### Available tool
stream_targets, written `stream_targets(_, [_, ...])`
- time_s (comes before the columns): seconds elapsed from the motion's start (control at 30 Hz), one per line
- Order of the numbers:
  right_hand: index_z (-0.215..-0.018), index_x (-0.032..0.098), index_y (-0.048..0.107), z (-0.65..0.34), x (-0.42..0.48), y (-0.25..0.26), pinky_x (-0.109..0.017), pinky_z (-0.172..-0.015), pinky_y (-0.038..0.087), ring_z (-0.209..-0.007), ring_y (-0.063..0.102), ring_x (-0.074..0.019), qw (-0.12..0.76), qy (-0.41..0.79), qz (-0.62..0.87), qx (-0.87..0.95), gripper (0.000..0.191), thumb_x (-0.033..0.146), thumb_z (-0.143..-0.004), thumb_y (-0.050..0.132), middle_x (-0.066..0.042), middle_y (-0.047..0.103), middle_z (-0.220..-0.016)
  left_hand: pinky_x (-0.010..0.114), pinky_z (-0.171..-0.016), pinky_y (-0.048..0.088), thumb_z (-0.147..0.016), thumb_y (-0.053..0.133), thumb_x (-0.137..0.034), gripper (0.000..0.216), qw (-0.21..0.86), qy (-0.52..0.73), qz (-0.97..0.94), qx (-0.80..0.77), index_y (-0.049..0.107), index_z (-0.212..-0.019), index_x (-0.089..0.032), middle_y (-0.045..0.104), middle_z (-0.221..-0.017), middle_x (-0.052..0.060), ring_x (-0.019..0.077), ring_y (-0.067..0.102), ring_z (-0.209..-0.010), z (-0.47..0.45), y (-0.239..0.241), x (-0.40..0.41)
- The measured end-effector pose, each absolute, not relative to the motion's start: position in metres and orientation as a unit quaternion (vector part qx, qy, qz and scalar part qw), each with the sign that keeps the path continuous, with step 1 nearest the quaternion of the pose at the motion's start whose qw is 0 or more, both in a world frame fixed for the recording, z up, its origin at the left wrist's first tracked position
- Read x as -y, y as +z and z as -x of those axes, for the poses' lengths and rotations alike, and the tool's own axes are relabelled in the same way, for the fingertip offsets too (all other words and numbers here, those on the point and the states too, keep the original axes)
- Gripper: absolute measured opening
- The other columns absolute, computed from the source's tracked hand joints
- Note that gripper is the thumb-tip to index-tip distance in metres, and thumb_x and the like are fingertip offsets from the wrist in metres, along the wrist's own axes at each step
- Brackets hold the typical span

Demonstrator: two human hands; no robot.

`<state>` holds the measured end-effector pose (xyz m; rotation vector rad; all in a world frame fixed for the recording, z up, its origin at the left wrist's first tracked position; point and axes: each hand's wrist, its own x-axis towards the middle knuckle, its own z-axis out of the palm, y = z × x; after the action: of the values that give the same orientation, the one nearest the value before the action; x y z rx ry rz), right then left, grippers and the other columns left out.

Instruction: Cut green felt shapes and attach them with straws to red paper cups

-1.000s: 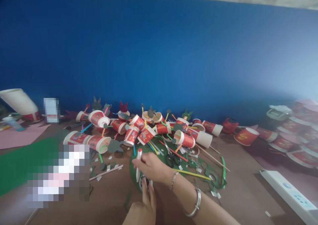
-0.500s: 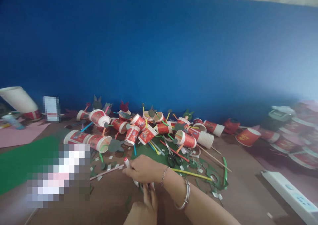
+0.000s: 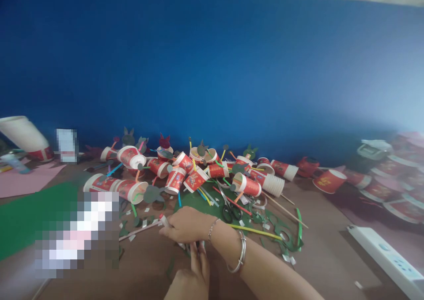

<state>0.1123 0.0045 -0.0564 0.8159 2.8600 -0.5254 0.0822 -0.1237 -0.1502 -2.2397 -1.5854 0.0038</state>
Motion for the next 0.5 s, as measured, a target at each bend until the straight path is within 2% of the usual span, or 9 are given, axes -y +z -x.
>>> stream_targets(0.2, [-0.083,0.014,0.069,-0.112,-0.008,-0.056,-0.026,-0.060,0.037,-0.071,0.063,-0.0215,0.067,-0.184,-0.276,-0.941,0.049,0.043,-0.092,0.031,-0.011,0.071,-0.076,0.023,-0.038,0.045,-0.075,0.053,-0.013,0.044,0.179,0.019,0.801,0.571,0.059,-0.119,-0.016,0.060,-0.112,0.030,0.0111,0.056,-0.037,-0.083,-0.150,0.124])
stream_targets(0.5, [-0.078,0.014,0.067,-0.119,-0.016,-0.059,-0.025,-0.058,0.035,-0.068,0.059,-0.0183,0.035,-0.222,-0.313,-0.923,0.052,0.047,-0.092,0.029,-0.009,0.067,-0.074,0.020,-0.033,0.042,-0.072,0.055,-0.012,0.042,0.207,-0.017,0.795,0.570,0.064,-0.113,-0.016,0.063,-0.108,0.028,0.0098,0.053,-0.033,-0.082,-0.153,0.122])
